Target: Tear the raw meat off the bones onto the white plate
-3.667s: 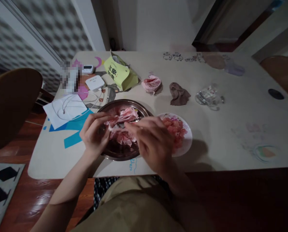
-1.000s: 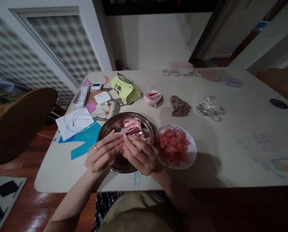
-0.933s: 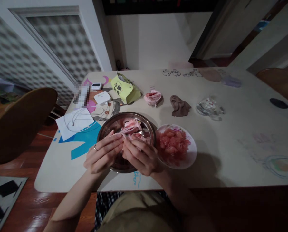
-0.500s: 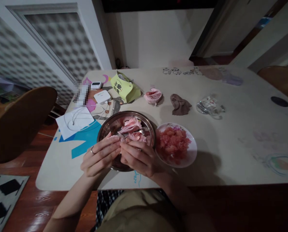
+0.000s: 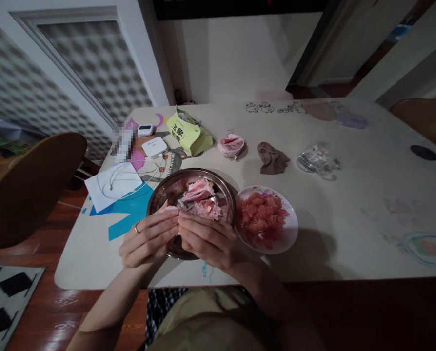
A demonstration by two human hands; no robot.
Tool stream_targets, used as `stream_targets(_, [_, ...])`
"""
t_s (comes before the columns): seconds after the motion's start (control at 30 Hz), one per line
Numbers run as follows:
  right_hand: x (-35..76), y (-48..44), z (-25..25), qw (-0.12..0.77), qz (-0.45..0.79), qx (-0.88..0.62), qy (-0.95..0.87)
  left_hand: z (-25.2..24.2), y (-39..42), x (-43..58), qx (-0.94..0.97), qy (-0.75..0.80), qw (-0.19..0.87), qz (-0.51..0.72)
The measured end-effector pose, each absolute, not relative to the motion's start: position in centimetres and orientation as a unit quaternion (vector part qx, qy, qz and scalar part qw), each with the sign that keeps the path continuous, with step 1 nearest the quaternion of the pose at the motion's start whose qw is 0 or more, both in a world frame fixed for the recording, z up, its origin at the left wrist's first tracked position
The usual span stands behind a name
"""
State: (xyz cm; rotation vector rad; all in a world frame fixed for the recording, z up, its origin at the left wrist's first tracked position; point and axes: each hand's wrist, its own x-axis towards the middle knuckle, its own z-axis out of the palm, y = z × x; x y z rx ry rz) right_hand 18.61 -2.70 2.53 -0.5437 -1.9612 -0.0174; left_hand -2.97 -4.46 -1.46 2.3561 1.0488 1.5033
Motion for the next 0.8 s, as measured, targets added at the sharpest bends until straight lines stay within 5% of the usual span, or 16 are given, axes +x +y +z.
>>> stream_targets(0.13, [18.0,-2.7,2.1,0.558,0.019,-0.215,-0.801,-0.3,-4.2,-2.0,0.785,0.278,-0.006,0.553])
stream_targets(0.8, [17.3,-1.4,2.4,0.613,0.063,-0.287,-0.734,0.4,-1.6,0.0,0.726,0.251,-0.011,0.641])
